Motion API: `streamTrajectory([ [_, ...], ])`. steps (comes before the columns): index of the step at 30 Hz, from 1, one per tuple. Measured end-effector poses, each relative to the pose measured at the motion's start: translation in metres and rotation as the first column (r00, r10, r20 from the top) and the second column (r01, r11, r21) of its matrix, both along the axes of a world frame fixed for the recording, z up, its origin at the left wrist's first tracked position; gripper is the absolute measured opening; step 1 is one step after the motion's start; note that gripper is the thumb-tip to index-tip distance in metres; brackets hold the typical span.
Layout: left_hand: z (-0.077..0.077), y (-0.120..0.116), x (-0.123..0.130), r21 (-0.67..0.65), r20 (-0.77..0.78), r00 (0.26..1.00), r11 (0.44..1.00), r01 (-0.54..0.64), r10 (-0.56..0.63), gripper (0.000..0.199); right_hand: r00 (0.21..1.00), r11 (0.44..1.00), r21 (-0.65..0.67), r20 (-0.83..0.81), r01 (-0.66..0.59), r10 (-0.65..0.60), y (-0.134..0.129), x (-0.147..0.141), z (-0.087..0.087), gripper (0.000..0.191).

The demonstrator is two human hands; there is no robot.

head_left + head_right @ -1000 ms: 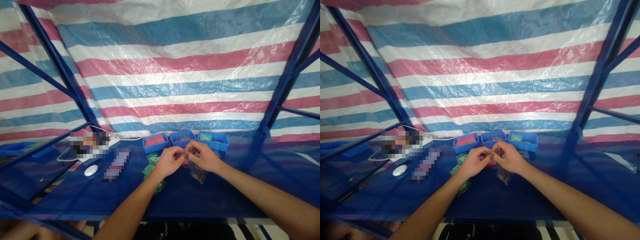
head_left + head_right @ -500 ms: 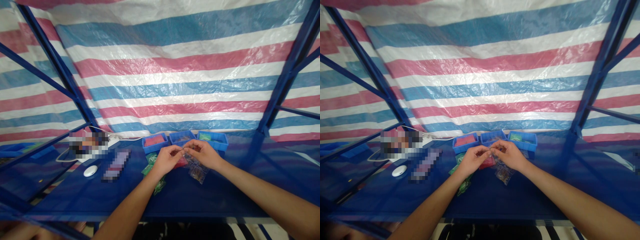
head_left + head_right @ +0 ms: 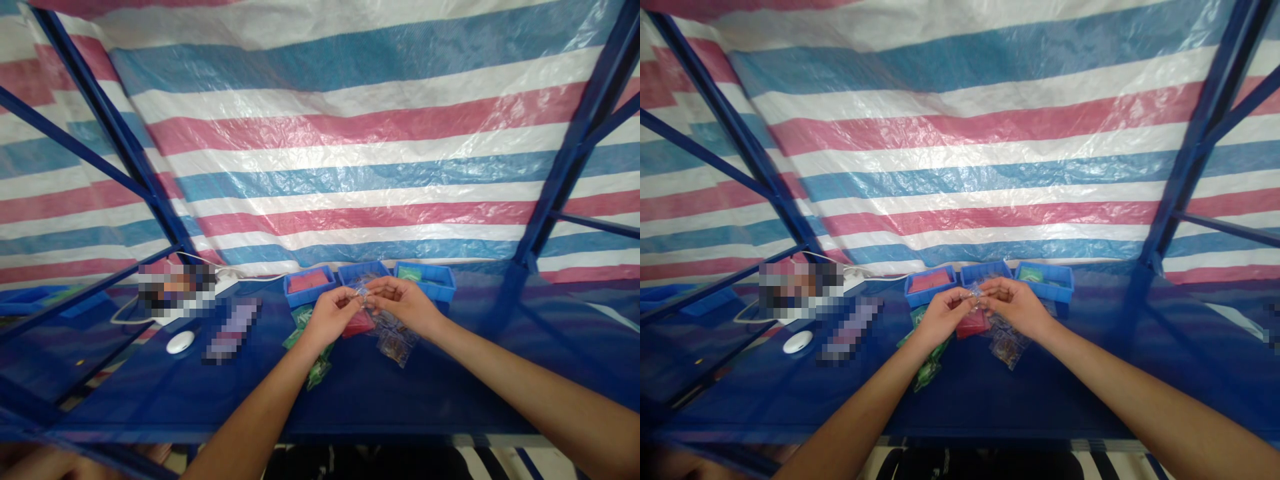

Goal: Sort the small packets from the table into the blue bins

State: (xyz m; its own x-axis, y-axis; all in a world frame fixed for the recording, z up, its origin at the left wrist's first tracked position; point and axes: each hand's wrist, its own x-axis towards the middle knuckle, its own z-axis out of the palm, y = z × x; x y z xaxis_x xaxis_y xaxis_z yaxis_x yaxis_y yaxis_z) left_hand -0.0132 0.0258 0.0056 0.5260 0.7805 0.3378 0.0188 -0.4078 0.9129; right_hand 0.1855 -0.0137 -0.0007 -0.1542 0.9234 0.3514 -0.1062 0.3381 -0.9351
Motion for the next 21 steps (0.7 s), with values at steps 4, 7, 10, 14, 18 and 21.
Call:
streamTrajectory([
  [4, 0.0016, -0.0017, 0.0007, 0.028, -0.022, 1.000, 1.000, -0.012, 0.012, 0.031, 1.000, 1.000, 0.000, 0.005, 0.025, -0.025, 0.0005, -0.0007, -0.0019, 0.039],
  [7, 0.0030, -0.0044, -0.0003, 0.091, -0.066, 0.997, 0.995, -0.026, 0.032, 0.029, 0.999, 0.999, -0.006, 0.025, 0.040, -0.040, -0.0014, -0.0014, -0.0006, 0.038],
  [10, 0.0037, -0.0061, -0.0017, 0.136, -0.105, 0.994, 0.990, -0.022, 0.037, 0.029, 0.999, 1.000, -0.012, 0.044, 0.025, -0.024, -0.0038, -0.0021, 0.0018, 0.038],
  [14, 0.0041, -0.0056, -0.0028, 0.153, -0.117, 0.993, 0.988, -0.006, 0.025, 0.029, 0.999, 0.999, -0.009, 0.031, 0.035, -0.034, -0.0042, -0.0016, 0.0034, 0.038],
  [18, 0.0035, -0.0060, -0.0028, 0.169, -0.141, 0.989, 0.985, -0.030, 0.054, 0.033, 0.999, 0.999, 0.014, 0.006, 0.041, -0.042, -0.0018, 0.0000, 0.0020, 0.039],
  [21, 0.0034, -0.0077, -0.0024, 0.194, -0.164, 0.984, 0.980, -0.034, 0.066, 0.034, 0.999, 0.999, 0.028, 0.009, 0.036, -0.037, -0.0002, 0.0016, 0.0004, 0.040],
])
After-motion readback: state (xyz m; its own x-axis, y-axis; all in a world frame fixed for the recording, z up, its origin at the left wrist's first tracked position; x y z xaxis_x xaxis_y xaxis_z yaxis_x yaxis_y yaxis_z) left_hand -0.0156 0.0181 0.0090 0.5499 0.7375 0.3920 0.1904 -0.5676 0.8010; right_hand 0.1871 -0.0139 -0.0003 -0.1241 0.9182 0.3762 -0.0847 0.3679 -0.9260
